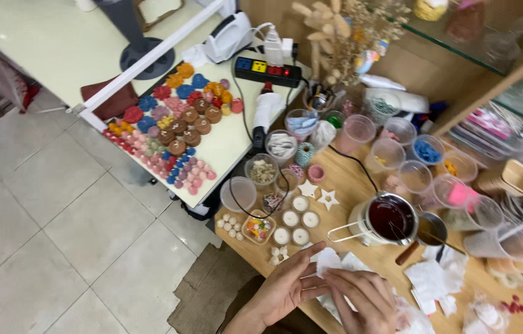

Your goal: The person places a plastic liner into a container, fills it with shredded wax by hand, and then arranges small decorative wax flowers on top before inserting a wick.

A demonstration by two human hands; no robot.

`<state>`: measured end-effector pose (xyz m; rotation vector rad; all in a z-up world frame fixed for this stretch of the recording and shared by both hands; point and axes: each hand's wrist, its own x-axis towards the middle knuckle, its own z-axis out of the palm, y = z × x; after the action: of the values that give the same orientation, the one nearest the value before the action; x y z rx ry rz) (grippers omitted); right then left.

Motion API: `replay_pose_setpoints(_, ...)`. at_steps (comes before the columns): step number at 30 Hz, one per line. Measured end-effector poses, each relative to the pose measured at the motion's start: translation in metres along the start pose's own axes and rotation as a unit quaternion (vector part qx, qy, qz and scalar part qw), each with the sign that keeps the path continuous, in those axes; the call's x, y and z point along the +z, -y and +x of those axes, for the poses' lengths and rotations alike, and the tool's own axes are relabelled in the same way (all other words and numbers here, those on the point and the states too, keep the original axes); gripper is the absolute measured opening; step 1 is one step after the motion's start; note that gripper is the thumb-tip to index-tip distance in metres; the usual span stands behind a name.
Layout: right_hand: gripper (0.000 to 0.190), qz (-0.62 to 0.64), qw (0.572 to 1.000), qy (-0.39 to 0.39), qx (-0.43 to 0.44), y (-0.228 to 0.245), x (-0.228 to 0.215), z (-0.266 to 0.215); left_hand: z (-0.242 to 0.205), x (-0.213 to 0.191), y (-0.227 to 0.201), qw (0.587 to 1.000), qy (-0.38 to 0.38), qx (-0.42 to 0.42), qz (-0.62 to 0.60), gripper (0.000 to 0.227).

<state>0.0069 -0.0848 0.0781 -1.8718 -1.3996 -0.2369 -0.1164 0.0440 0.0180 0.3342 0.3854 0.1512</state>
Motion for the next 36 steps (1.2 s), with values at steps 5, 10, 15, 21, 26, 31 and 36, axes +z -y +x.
replay_pose_setpoints(5,0.028,0.024,0.997,0.057,-0.039,0.028,0.053,0.042,-0.018,-0.049,-0.029,0.994,0.023,0.080,-0.072,0.051)
replay_pose_setpoints(10,0.027,0.040,0.990,0.107,-0.080,0.051,0.095,0.072,-0.028,-0.100,-0.052,0.985,0.030,0.124,-0.113,0.050)
replay_pose_setpoints(15,0.027,0.111,0.980,0.148,-0.073,0.073,0.128,0.111,-0.036,-0.143,-0.075,0.970,-0.028,0.161,-0.182,0.049)
replay_pose_setpoints(21,0.020,0.092,0.978,0.177,0.064,0.049,0.246,0.182,-0.057,-0.166,-0.118,0.960,-0.100,0.202,-0.165,0.050)
replay_pose_setpoints(26,0.023,0.030,0.975,0.207,0.075,0.028,0.330,0.197,-0.063,-0.170,-0.131,0.953,-0.132,0.219,-0.160,0.052)
replay_pose_setpoints(31,0.022,-0.028,0.963,0.251,0.094,0.015,0.355,0.193,-0.058,-0.181,-0.133,0.954,-0.108,0.220,-0.173,0.053)
replay_pose_setpoints(36,0.016,-0.044,0.956,0.266,0.116,0.022,0.352,0.198,-0.050,-0.184,-0.136,0.959,-0.107,0.204,-0.165,0.052)
